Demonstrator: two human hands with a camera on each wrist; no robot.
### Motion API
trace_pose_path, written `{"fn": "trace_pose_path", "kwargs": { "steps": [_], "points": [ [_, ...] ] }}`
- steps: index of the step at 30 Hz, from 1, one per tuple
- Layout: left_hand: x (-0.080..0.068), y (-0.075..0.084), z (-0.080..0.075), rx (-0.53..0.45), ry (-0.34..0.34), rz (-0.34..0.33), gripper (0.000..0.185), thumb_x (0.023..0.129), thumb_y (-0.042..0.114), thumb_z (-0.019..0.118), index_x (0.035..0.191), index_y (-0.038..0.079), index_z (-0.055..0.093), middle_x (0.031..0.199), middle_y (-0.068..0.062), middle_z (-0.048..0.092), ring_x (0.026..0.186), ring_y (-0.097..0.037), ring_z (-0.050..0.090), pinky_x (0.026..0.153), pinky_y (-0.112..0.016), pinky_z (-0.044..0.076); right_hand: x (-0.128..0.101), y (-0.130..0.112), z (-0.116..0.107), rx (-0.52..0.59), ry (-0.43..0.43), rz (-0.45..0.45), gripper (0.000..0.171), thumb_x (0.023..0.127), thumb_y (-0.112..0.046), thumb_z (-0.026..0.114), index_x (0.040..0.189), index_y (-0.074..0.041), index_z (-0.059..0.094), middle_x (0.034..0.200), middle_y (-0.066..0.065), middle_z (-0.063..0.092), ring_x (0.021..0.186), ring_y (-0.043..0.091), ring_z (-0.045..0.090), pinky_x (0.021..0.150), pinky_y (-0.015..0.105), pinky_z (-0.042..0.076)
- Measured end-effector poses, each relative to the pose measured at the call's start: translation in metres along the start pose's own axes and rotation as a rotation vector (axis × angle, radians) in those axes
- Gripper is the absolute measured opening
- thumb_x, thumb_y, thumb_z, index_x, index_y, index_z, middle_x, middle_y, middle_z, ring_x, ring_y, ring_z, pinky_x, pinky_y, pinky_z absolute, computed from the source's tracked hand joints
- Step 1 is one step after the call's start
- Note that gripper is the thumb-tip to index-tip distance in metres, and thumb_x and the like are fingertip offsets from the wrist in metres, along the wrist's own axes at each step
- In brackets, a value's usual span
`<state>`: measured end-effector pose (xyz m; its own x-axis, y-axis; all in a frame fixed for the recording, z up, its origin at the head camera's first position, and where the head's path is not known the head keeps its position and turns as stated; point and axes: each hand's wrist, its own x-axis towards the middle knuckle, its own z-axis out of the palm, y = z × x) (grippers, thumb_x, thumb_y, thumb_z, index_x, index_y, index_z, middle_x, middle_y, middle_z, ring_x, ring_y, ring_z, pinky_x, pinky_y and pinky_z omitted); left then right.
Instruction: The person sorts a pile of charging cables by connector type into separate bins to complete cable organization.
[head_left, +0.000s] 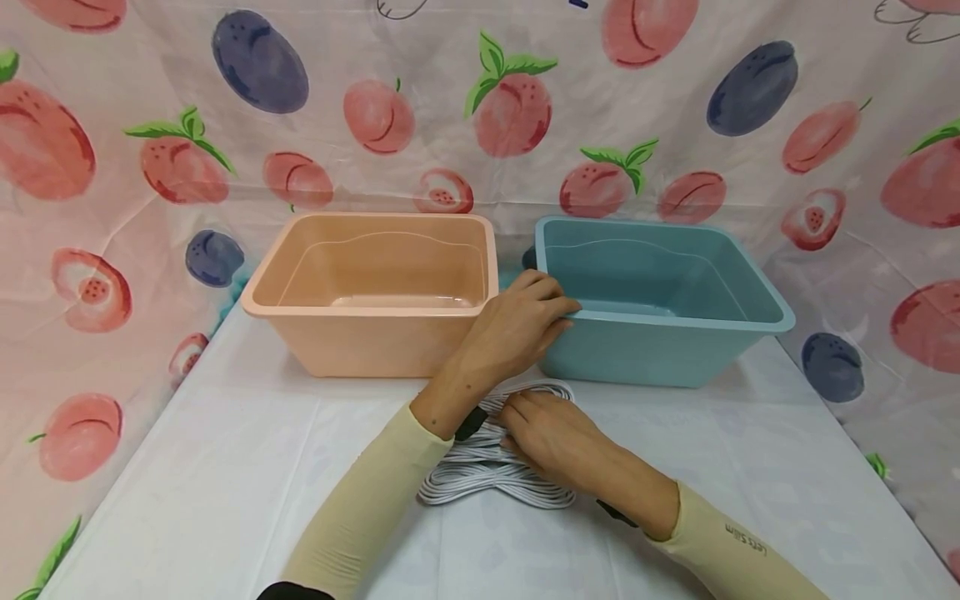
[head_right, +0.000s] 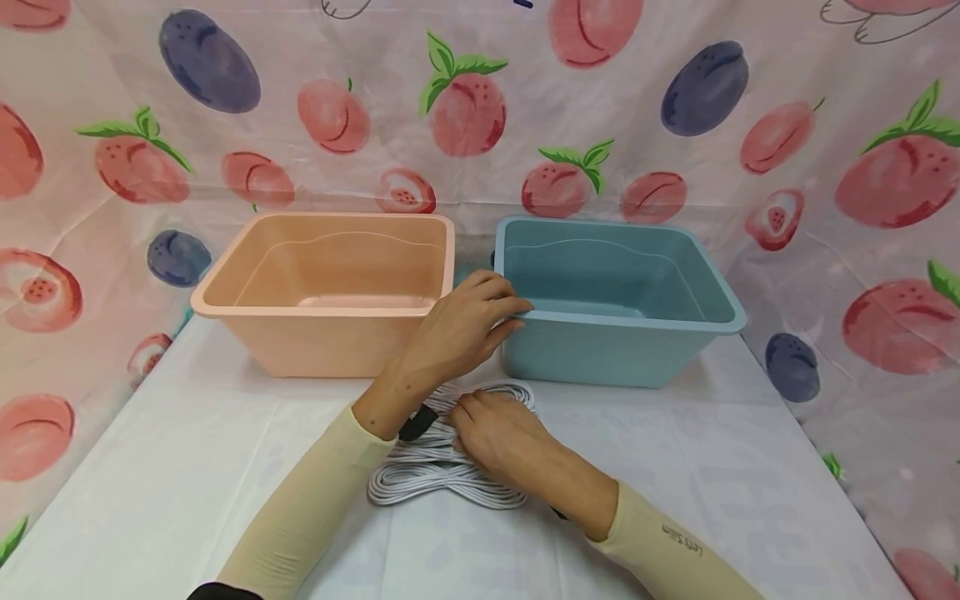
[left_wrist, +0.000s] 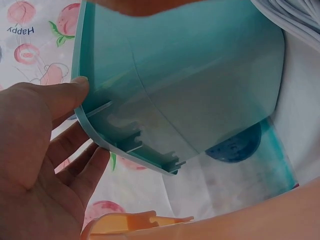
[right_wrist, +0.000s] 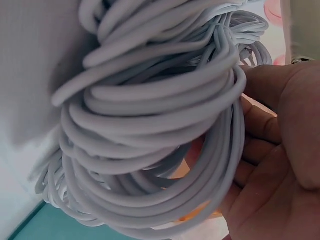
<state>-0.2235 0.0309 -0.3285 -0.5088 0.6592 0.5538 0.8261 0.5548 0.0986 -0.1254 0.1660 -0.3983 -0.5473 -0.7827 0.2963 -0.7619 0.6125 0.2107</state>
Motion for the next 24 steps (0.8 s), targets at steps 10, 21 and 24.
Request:
{"fn": "trace_pose_path", "kwargs": {
  "steps": [10, 21, 24],
  "points": [
    [0.0, -0.0026, -0.0015, -0.002, -0.004, 0.004, 0.022, 0.106, 0.027, 0.068, 0.124, 0.019, 0.079, 0.116, 0.0, 0.07, 0.122, -0.02, 0.057, 0.1, -0.029, 0.053, 0.0036, 0.0002, 0.0024, 0.024, 0.03, -0.039, 0.028, 0.094, -0.023, 0.08, 0.112, -0.004, 0.069, 0.103, 0.006, 0.069, 0.099, 0.024, 0.067, 0.093, 0.038, 0.057],
    [0.0018, -0.0055, -0.0028, -0.005, -0.024, 0.001, 0.023, 0.107, 0.028, 0.067, 0.125, 0.02, 0.079, 0.117, 0.0, 0.07, 0.123, -0.02, 0.056, 0.101, -0.028, 0.052, 0.0062, 0.0002, 0.0074, 0.006, 0.09, -0.074, 0.026, 0.089, -0.02, 0.08, 0.109, -0.005, 0.073, 0.102, 0.008, 0.068, 0.095, 0.026, 0.066, 0.091, 0.038, 0.058],
    [0.0022, -0.006, -0.0038, -0.009, -0.036, -0.006, 0.024, 0.107, 0.028, 0.067, 0.126, 0.02, 0.079, 0.118, 0.0, 0.07, 0.124, -0.02, 0.056, 0.101, -0.028, 0.052, 0.0068, -0.0001, 0.007, 0.013, 0.084, -0.067, 0.025, 0.088, -0.02, 0.08, 0.108, -0.006, 0.073, 0.101, 0.007, 0.067, 0.094, 0.025, 0.066, 0.091, 0.038, 0.058]
  ]
}}
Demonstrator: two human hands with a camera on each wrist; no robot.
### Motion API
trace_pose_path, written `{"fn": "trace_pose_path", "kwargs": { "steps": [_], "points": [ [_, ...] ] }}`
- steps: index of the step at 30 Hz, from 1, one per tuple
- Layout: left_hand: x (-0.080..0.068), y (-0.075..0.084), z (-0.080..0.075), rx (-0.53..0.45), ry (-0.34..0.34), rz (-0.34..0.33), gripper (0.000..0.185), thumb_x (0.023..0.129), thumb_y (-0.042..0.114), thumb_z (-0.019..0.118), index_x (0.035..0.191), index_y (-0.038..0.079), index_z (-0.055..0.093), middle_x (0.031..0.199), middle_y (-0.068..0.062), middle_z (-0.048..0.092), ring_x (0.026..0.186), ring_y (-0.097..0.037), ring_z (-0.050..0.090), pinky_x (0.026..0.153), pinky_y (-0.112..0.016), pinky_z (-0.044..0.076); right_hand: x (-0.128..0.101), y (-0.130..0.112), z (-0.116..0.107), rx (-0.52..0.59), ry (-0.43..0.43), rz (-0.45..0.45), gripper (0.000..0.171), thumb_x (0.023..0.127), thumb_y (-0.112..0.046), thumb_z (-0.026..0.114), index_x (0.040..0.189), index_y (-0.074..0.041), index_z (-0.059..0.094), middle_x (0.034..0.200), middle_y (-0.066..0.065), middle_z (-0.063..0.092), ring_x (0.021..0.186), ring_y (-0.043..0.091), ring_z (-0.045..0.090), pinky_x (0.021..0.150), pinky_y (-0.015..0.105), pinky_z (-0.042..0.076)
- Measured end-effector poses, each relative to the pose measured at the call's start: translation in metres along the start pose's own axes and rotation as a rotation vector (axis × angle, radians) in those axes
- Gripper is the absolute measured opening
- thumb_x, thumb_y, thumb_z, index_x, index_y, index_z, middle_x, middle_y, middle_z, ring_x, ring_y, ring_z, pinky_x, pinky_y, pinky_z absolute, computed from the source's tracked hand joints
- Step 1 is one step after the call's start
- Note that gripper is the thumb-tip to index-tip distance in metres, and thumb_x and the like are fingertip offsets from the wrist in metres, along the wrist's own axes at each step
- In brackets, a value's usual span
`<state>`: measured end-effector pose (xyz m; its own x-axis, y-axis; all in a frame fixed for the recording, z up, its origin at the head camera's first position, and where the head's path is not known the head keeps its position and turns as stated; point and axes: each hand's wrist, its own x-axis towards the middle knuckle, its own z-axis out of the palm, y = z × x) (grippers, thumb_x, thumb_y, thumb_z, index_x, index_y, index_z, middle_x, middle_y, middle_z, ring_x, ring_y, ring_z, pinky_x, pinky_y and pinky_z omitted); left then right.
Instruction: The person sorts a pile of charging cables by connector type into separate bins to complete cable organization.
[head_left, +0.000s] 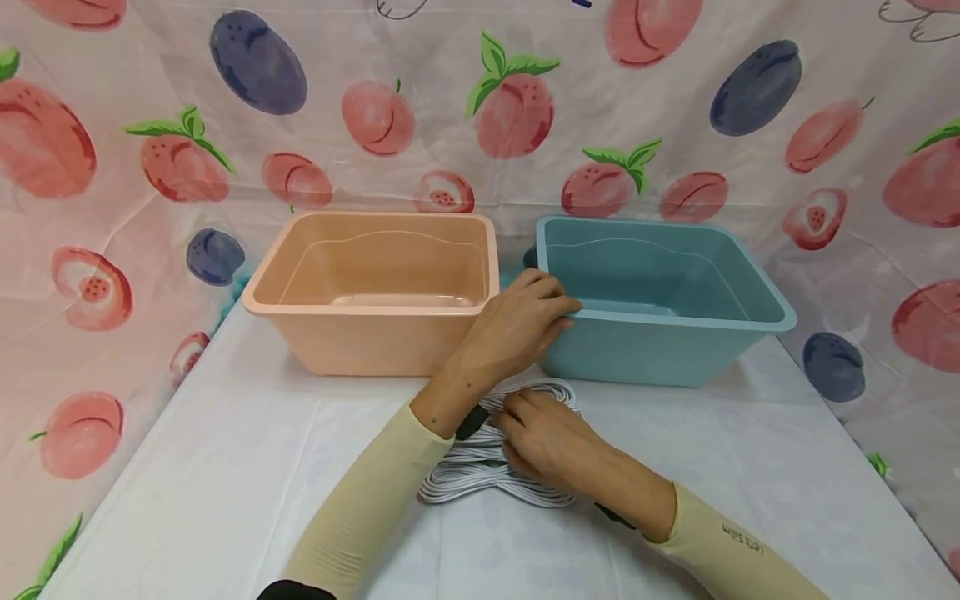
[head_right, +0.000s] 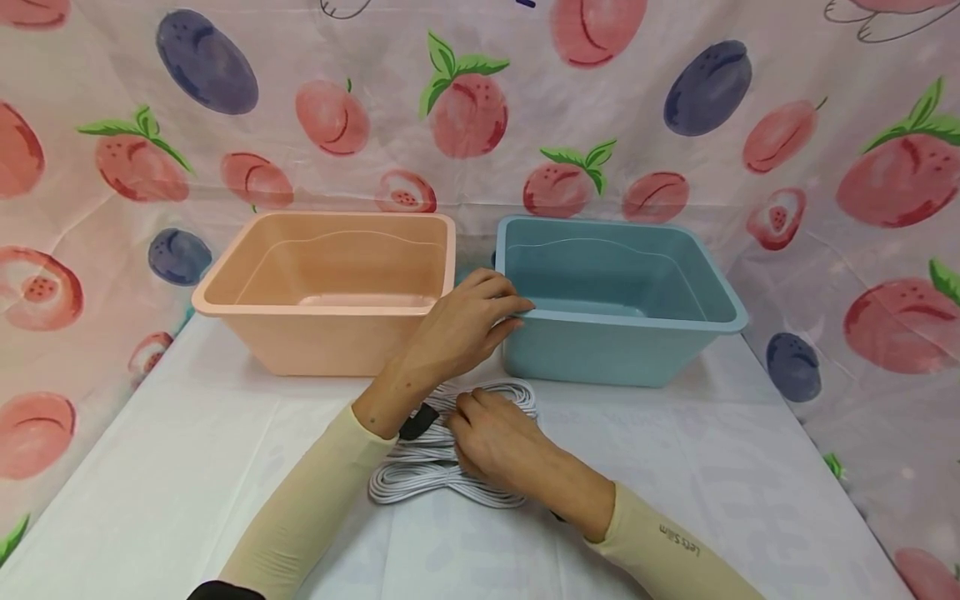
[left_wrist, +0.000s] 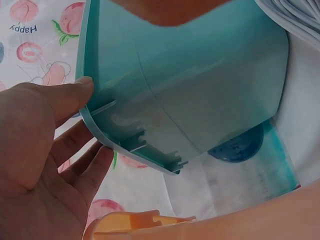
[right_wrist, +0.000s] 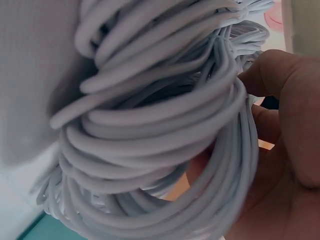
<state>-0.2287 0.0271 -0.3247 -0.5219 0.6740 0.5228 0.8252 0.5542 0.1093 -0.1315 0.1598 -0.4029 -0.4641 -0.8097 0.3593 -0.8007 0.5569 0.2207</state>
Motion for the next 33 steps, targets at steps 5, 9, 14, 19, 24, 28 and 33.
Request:
{"fn": "trace_pose_path", "kwargs": {
  "steps": [5, 9, 14, 19, 24, 28, 33],
  "points": [
    [0.001, 0.001, -0.002, -0.006, -0.018, -0.008, 0.024, 0.106, 0.026, 0.067, 0.127, 0.02, 0.078, 0.119, 0.0, 0.07, 0.125, -0.02, 0.055, 0.1, -0.028, 0.053, 0.0, 0.0, -0.005, 0.024, -0.03, 0.016, 0.023, 0.089, -0.019, 0.081, 0.108, -0.007, 0.076, 0.1, 0.005, 0.067, 0.094, 0.024, 0.066, 0.094, 0.038, 0.058],
    [0.001, 0.001, -0.003, -0.011, -0.026, -0.01, 0.024, 0.107, 0.025, 0.067, 0.128, 0.019, 0.078, 0.12, 0.0, 0.07, 0.126, -0.02, 0.055, 0.101, -0.028, 0.052, 0.0, 0.0, -0.01, 0.027, -0.041, 0.019, 0.02, 0.088, -0.018, 0.082, 0.102, -0.006, 0.074, 0.097, 0.006, 0.064, 0.09, 0.023, 0.063, 0.088, 0.036, 0.057],
    [0.0, 0.001, -0.004, -0.028, -0.031, -0.008, 0.024, 0.107, 0.023, 0.067, 0.128, 0.018, 0.078, 0.12, -0.001, 0.07, 0.126, -0.021, 0.055, 0.104, -0.029, 0.051, -0.002, 0.0, -0.021, 0.094, -0.091, 0.04, 0.019, 0.088, -0.013, 0.082, 0.099, -0.004, 0.069, 0.095, 0.006, 0.058, 0.081, 0.018, 0.056, 0.073, 0.032, 0.054],
    [0.0, -0.001, -0.005, -0.044, -0.036, -0.005, 0.024, 0.107, 0.02, 0.067, 0.128, 0.018, 0.078, 0.12, -0.002, 0.07, 0.127, -0.021, 0.055, 0.106, -0.029, 0.05, -0.003, 0.003, -0.031, 0.192, -0.174, 0.095, 0.016, 0.09, -0.009, 0.081, 0.1, -0.005, 0.068, 0.094, 0.003, 0.056, 0.079, 0.014, 0.054, 0.07, 0.029, 0.053],
    [0.0, -0.001, -0.005, -0.047, -0.038, 0.001, 0.024, 0.107, 0.019, 0.067, 0.128, 0.017, 0.078, 0.12, -0.002, 0.07, 0.127, -0.022, 0.055, 0.106, -0.03, 0.049, -0.005, 0.008, -0.036, 0.221, -0.197, 0.112, 0.012, 0.09, -0.007, 0.078, 0.098, -0.006, 0.069, 0.094, 0.002, 0.057, 0.078, 0.013, 0.053, 0.069, 0.027, 0.051],
    [0.0, 0.0, -0.005, -0.044, -0.038, 0.002, 0.024, 0.106, 0.019, 0.067, 0.128, 0.017, 0.078, 0.12, -0.002, 0.071, 0.126, -0.022, 0.055, 0.106, -0.03, 0.049, -0.008, 0.013, -0.04, 0.217, -0.206, 0.123, 0.014, 0.088, -0.006, 0.079, 0.096, -0.008, 0.068, 0.092, 0.0, 0.055, 0.077, 0.012, 0.05, 0.068, 0.027, 0.049],
    [0.0, 0.0, -0.006, -0.043, -0.041, -0.001, 0.025, 0.107, 0.02, 0.067, 0.129, 0.018, 0.078, 0.121, -0.002, 0.071, 0.127, -0.021, 0.055, 0.106, -0.029, 0.049, -0.012, 0.02, -0.046, 0.197, -0.207, 0.122, 0.018, 0.085, -0.003, 0.08, 0.093, -0.009, 0.065, 0.09, 0.0, 0.052, 0.077, 0.013, 0.048, 0.069, 0.027, 0.047]
  ]
}}
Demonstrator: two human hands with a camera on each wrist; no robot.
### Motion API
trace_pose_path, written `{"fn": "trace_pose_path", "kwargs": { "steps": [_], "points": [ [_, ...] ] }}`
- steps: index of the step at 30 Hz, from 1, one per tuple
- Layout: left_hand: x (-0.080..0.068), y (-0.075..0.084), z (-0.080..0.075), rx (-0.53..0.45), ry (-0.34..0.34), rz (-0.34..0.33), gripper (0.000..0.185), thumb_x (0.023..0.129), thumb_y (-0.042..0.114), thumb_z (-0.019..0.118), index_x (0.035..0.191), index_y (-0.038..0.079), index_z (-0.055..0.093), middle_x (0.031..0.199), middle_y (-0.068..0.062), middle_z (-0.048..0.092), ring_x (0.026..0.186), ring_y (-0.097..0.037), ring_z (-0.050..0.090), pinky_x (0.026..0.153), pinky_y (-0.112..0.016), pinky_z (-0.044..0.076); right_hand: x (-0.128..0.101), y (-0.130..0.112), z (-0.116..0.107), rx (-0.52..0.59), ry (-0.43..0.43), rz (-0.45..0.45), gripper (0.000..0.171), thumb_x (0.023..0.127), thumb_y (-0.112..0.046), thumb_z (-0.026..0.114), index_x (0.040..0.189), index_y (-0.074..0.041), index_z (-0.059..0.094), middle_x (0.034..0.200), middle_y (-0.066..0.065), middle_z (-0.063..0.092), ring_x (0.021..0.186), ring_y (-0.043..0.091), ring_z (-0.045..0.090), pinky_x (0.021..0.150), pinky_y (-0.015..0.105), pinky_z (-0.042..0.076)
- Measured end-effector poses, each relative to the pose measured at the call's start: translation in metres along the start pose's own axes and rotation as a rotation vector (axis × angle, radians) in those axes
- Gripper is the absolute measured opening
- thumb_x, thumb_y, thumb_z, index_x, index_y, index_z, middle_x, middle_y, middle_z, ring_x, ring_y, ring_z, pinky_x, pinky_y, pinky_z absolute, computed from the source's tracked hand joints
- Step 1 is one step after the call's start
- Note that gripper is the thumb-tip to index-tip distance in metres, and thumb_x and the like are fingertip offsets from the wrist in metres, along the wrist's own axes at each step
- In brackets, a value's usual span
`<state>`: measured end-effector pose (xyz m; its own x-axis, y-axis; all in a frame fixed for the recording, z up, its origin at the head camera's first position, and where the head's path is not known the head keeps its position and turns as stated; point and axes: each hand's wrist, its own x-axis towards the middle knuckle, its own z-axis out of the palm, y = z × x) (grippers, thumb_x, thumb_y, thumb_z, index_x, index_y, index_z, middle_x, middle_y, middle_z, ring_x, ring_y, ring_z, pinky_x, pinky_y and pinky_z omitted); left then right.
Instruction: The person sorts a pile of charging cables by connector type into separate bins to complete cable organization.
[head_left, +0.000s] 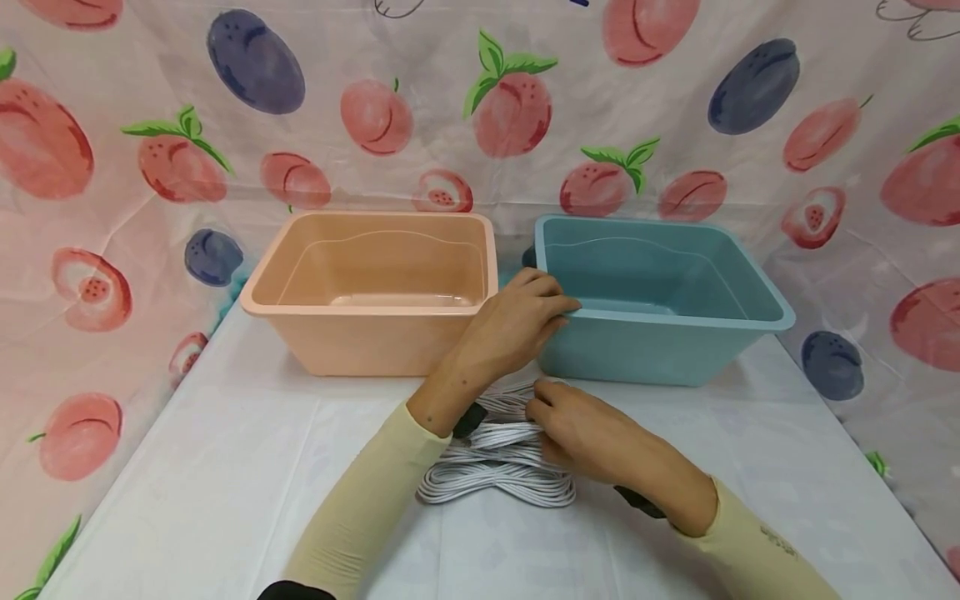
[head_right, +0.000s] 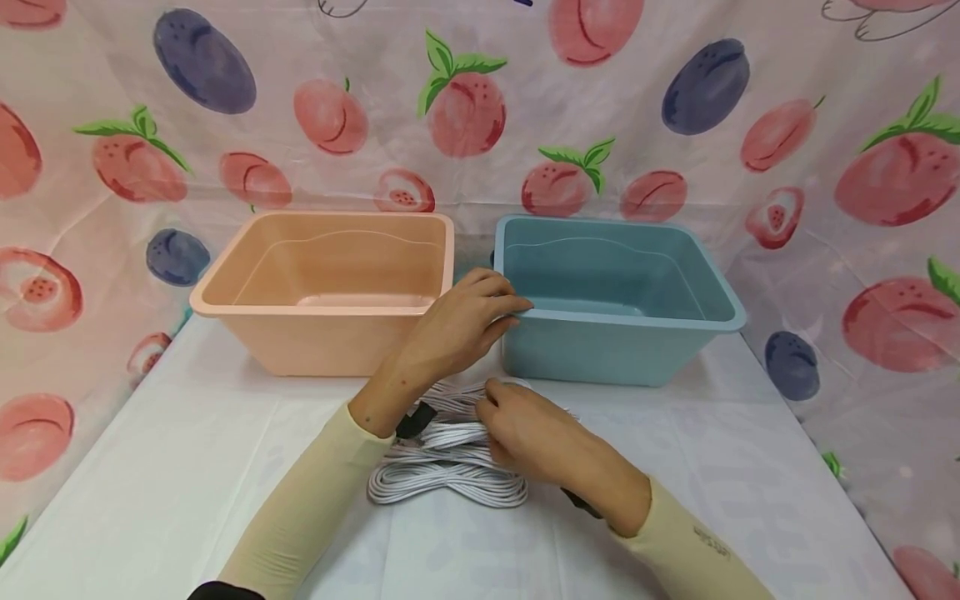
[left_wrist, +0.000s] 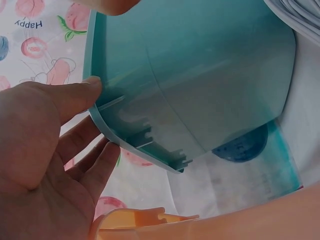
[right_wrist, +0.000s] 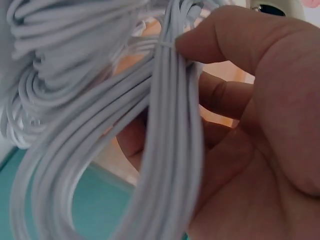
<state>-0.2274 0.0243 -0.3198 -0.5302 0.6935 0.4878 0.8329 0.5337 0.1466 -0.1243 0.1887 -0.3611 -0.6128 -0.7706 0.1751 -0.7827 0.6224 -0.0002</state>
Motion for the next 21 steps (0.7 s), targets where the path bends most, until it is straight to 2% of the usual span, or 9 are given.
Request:
{"fn": "trace_pose_path", "kwargs": {
  "steps": [6, 10, 15, 21],
  "points": [
    [0.0, 0.0, 0.0, -0.002, 0.001, -0.003, 0.025, 0.107, 0.02, 0.067, 0.129, 0.018, 0.078, 0.121, -0.002, 0.071, 0.127, -0.022, 0.055, 0.106, -0.029, 0.05, -0.004, 0.004, -0.008, 0.034, -0.029, 0.006, 0.022, 0.084, -0.002, 0.082, 0.093, -0.01, 0.064, 0.09, 0.0, 0.052, 0.075, 0.013, 0.05, 0.068, 0.028, 0.047],
    [-0.001, 0.0, 0.001, 0.0, 0.006, -0.001, 0.025, 0.107, 0.019, 0.067, 0.128, 0.018, 0.078, 0.121, -0.001, 0.071, 0.127, -0.022, 0.055, 0.105, -0.03, 0.05, -0.006, 0.007, -0.014, 0.035, -0.027, 0.008, 0.025, 0.081, -0.002, 0.084, 0.093, -0.011, 0.065, 0.089, -0.002, 0.059, 0.078, 0.015, 0.057, 0.073, 0.033, 0.052],
    [-0.001, 0.001, 0.001, 0.003, 0.008, 0.003, 0.025, 0.107, 0.019, 0.066, 0.129, 0.018, 0.078, 0.12, -0.001, 0.071, 0.126, -0.021, 0.055, 0.104, -0.029, 0.051, -0.011, 0.011, -0.024, 0.024, 0.02, 0.017, 0.028, 0.079, -0.001, 0.087, 0.097, -0.011, 0.067, 0.092, -0.002, 0.063, 0.084, 0.018, 0.062, 0.078, 0.039, 0.054],
    [-0.001, 0.001, 0.001, 0.016, 0.008, 0.002, 0.025, 0.107, 0.02, 0.065, 0.129, 0.019, 0.077, 0.121, -0.001, 0.07, 0.126, -0.021, 0.055, 0.103, -0.028, 0.051, -0.017, 0.017, -0.037, 0.0, 0.1, 0.027, 0.031, 0.075, -0.003, 0.09, 0.098, -0.012, 0.071, 0.093, -0.002, 0.063, 0.087, 0.017, 0.061, 0.076, 0.038, 0.051]
  ]
}}
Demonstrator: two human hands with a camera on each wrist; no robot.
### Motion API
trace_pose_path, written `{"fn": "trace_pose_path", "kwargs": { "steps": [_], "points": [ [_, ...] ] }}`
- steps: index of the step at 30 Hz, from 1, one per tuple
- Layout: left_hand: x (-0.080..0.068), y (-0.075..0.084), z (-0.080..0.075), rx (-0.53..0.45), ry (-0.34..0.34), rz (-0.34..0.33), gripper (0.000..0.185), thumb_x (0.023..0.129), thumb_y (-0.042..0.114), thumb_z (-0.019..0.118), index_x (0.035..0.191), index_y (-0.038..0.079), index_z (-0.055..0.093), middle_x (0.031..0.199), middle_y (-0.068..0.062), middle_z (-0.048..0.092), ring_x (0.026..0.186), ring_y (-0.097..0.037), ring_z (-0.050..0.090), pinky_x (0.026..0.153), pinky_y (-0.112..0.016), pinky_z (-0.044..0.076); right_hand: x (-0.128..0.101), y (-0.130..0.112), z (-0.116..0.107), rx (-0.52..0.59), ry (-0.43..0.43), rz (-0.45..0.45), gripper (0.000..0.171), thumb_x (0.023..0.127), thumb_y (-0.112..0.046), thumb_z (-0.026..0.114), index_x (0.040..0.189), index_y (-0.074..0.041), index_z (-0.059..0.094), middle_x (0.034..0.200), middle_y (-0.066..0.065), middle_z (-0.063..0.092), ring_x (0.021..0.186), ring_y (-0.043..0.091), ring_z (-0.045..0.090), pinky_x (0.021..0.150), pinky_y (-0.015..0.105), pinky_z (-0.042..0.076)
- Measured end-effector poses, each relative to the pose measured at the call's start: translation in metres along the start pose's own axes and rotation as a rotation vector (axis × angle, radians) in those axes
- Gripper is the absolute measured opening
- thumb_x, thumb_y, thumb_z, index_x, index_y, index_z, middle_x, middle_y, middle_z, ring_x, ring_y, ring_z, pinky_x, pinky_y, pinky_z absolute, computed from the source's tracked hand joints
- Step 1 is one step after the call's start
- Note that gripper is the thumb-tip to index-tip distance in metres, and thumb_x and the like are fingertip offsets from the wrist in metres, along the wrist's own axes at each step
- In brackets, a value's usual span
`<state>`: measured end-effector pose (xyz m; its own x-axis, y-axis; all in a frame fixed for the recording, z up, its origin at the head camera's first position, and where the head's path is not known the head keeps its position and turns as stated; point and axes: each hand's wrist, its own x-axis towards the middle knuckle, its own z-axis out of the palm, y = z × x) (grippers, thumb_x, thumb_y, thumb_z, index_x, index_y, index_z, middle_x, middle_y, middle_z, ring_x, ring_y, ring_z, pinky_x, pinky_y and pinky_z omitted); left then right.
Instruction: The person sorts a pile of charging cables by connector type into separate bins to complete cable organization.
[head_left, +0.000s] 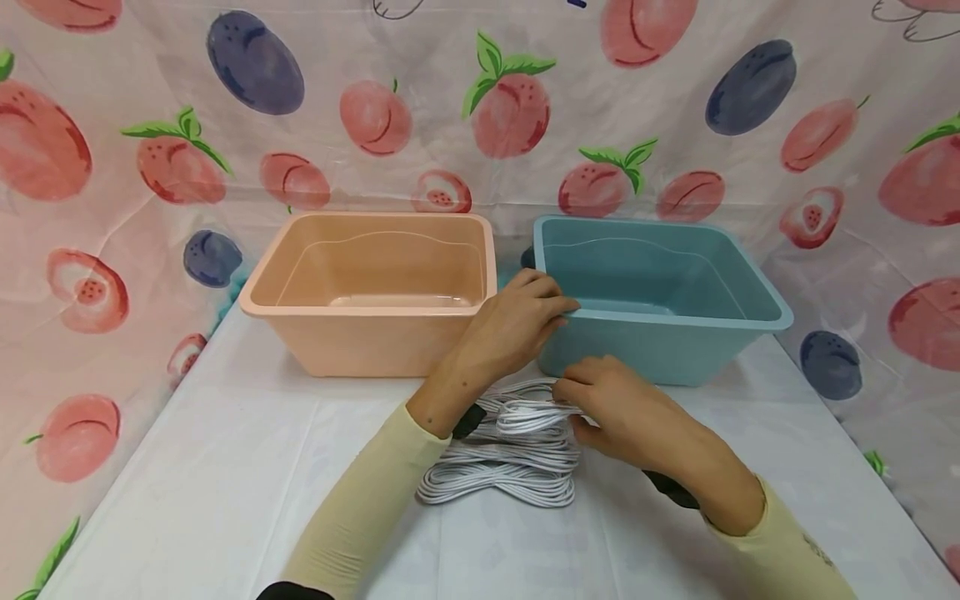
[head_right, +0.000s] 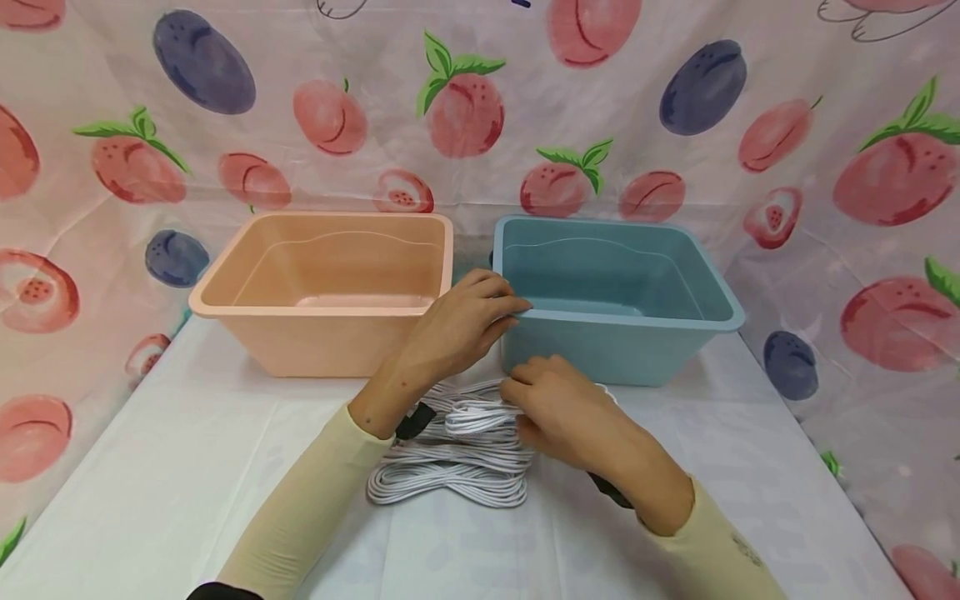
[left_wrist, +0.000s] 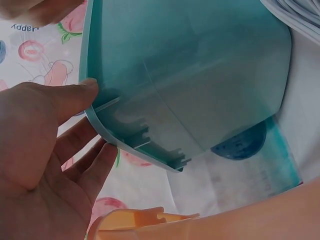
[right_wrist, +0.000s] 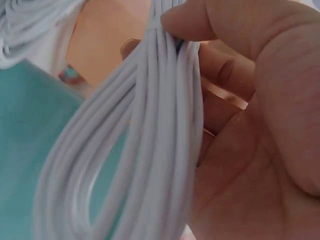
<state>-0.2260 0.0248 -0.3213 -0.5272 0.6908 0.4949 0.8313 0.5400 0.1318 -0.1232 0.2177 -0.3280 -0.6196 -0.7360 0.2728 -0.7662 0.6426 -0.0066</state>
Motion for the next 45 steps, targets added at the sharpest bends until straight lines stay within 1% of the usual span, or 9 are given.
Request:
{"fn": "trace_pose_path", "kwargs": {
  "steps": [7, 13, 19, 26, 30, 34, 37, 40, 45],
  "points": [
    [0.0, 0.001, 0.0, 0.032, -0.001, 0.005, 0.026, 0.108, 0.021, 0.065, 0.13, 0.019, 0.077, 0.12, 0.0, 0.07, 0.125, -0.02, 0.055, 0.101, -0.027, 0.052, -0.006, 0.007, -0.017, -0.007, 0.089, -0.026, 0.035, 0.074, -0.002, 0.091, 0.104, -0.014, 0.076, 0.09, -0.003, 0.062, 0.083, 0.015, 0.056, 0.075, 0.037, 0.051],
    [0.0, 0.001, 0.001, 0.036, 0.0, 0.009, 0.026, 0.107, 0.021, 0.066, 0.13, 0.019, 0.077, 0.12, 0.0, 0.07, 0.125, -0.021, 0.055, 0.099, -0.027, 0.053, -0.011, 0.011, -0.032, -0.029, 0.155, -0.009, 0.038, 0.073, 0.0, 0.09, 0.106, -0.016, 0.078, 0.095, -0.003, 0.065, 0.089, 0.018, 0.059, 0.079, 0.04, 0.053],
    [0.0, 0.002, 0.001, 0.042, 0.001, 0.01, 0.026, 0.108, 0.022, 0.065, 0.13, 0.019, 0.077, 0.12, 0.0, 0.07, 0.125, -0.021, 0.055, 0.099, -0.028, 0.053, -0.015, 0.016, -0.041, -0.046, 0.209, 0.014, 0.039, 0.074, -0.001, 0.088, 0.11, -0.014, 0.079, 0.1, 0.0, 0.067, 0.096, 0.022, 0.061, 0.085, 0.042, 0.055],
    [-0.001, 0.002, 0.001, 0.064, 0.01, 0.015, 0.026, 0.108, 0.021, 0.065, 0.13, 0.019, 0.077, 0.12, 0.0, 0.07, 0.124, -0.021, 0.056, 0.1, -0.028, 0.054, -0.019, 0.024, -0.049, -0.066, 0.28, 0.016, 0.042, 0.078, 0.002, 0.085, 0.118, -0.011, 0.078, 0.108, 0.006, 0.07, 0.101, 0.028, 0.064, 0.09, 0.049, 0.053],
    [0.0, 0.002, 0.002, 0.062, 0.019, 0.021, 0.025, 0.107, 0.021, 0.066, 0.129, 0.019, 0.078, 0.119, 0.0, 0.071, 0.124, -0.021, 0.056, 0.1, -0.028, 0.054, -0.021, 0.028, -0.053, -0.073, 0.315, 0.017, 0.049, 0.075, 0.005, 0.087, 0.121, -0.009, 0.077, 0.11, 0.008, 0.071, 0.101, 0.029, 0.065, 0.086, 0.049, 0.053],
    [0.0, 0.001, 0.002, 0.048, 0.023, 0.019, 0.025, 0.107, 0.02, 0.066, 0.129, 0.019, 0.078, 0.118, 0.0, 0.07, 0.124, -0.021, 0.056, 0.1, -0.028, 0.053, -0.024, 0.033, -0.056, -0.079, 0.352, 0.024, 0.054, 0.072, 0.008, 0.089, 0.123, -0.008, 0.077, 0.111, 0.009, 0.072, 0.104, 0.031, 0.065, 0.09, 0.052, 0.052],
    [0.0, 0.001, 0.002, 0.048, 0.018, 0.019, 0.025, 0.107, 0.018, 0.065, 0.129, 0.019, 0.077, 0.118, 0.0, 0.07, 0.125, -0.021, 0.056, 0.101, -0.029, 0.053, -0.025, 0.038, -0.058, -0.079, 0.369, 0.03, 0.053, 0.073, 0.008, 0.088, 0.123, -0.007, 0.077, 0.112, 0.011, 0.072, 0.106, 0.033, 0.065, 0.096, 0.054, 0.049],
    [0.001, 0.001, 0.002, 0.049, 0.01, 0.015, 0.027, 0.106, 0.013, 0.066, 0.129, 0.019, 0.077, 0.119, -0.001, 0.07, 0.126, -0.021, 0.055, 0.102, -0.029, 0.052, -0.027, 0.043, -0.058, -0.076, 0.395, 0.032, 0.052, 0.073, 0.008, 0.087, 0.122, -0.006, 0.076, 0.112, 0.013, 0.072, 0.104, 0.035, 0.066, 0.096, 0.054, 0.048],
    [0.0, 0.001, 0.002, 0.038, 0.005, 0.008, 0.027, 0.106, 0.013, 0.066, 0.129, 0.021, 0.077, 0.12, 0.0, 0.07, 0.126, -0.02, 0.055, 0.103, -0.029, 0.052, -0.028, 0.051, -0.058, -0.098, 0.41, 0.06, 0.045, 0.081, 0.004, 0.083, 0.124, -0.005, 0.076, 0.112, 0.014, 0.071, 0.104, 0.034, 0.067, 0.097, 0.049, 0.049]
  ]
}}
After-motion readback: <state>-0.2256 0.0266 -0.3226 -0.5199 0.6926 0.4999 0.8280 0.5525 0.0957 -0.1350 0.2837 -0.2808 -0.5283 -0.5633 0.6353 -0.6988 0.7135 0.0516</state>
